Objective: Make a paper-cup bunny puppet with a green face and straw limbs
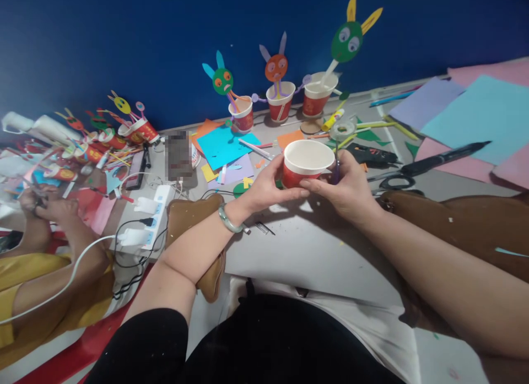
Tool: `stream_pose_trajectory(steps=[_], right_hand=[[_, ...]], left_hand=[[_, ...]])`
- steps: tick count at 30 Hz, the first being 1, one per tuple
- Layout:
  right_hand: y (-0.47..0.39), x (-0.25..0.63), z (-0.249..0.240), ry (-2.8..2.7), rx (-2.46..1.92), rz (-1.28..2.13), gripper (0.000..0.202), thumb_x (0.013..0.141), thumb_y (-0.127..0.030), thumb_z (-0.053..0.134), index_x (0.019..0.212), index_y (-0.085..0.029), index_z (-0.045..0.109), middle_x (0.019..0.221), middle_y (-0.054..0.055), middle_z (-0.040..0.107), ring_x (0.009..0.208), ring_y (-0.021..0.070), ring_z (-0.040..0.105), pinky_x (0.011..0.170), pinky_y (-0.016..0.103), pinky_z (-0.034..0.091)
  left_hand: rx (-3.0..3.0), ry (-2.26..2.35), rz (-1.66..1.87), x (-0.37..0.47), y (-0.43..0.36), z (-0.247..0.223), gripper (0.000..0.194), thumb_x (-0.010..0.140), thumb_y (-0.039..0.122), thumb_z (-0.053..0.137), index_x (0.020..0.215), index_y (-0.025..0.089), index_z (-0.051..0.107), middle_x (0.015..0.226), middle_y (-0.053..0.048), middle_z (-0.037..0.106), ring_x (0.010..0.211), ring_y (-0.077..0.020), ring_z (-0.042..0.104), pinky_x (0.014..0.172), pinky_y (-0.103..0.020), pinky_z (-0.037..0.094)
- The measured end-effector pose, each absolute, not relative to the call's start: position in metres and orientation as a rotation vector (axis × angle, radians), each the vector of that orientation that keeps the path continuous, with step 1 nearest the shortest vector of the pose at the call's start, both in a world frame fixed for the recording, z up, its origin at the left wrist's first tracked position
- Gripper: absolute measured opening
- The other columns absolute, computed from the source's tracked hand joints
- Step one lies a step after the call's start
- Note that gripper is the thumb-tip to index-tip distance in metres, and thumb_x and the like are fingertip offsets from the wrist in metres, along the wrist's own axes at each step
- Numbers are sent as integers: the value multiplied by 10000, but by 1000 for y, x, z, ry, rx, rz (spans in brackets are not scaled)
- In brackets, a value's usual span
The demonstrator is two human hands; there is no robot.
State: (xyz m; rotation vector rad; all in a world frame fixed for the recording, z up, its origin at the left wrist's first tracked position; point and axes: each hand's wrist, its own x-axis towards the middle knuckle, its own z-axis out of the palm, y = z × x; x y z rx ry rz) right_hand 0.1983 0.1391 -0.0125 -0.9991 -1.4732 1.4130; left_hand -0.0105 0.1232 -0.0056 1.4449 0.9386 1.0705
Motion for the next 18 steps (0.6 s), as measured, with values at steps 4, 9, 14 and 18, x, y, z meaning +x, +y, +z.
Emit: stream_pose_trajectory(steps=[4, 9, 14, 18], right_hand=[[134, 196, -6, -1455, -1084, 1210, 764, 662, -487, 1074, 900, -284, 377, 770, -33, 422, 690, 154, 355, 602, 350, 296], [130, 194, 2, -1549, -1046, 1161, 758, 677, -485, 1067, 861, -289, 358, 734, -49, 413, 627, 127, 316, 554, 349, 264], [130, 193, 2, -1537, -1058, 1174, 784, 635, -486, 1091, 837, -287, 360, 730, -53, 390, 624, 121, 310, 547, 343, 260], [131, 193, -1, -1459, -1039, 1308, 786, 630, -519, 1083, 890, -285, 379, 886, -14, 566, 636, 125, 373, 552, 340, 306]], left_hand=[[1484, 915, 1142, -14, 121, 2, 811, 735, 571, 999, 1417, 273, 675, 1495, -109, 686, 1528, -374, 568, 1288, -516, 467], [1474, 925, 1209, -13, 119, 14, 789, 697, 564, 1016, 1359, 254, 720, 1460, -119, 696, 1541, -387, 556, 1334, -541, 408], [1387, 926, 1218, -12, 121, 18, 805, 589, 549, 1068, 1265, 248, 751, 1388, -111, 738, 1502, -389, 596, 1309, -533, 441], [1168, 908, 1193, -13, 122, 16, 725, 644, 609, 1031, 1207, 239, 763, 1290, -96, 787, 1417, -366, 667, 1255, -545, 504]])
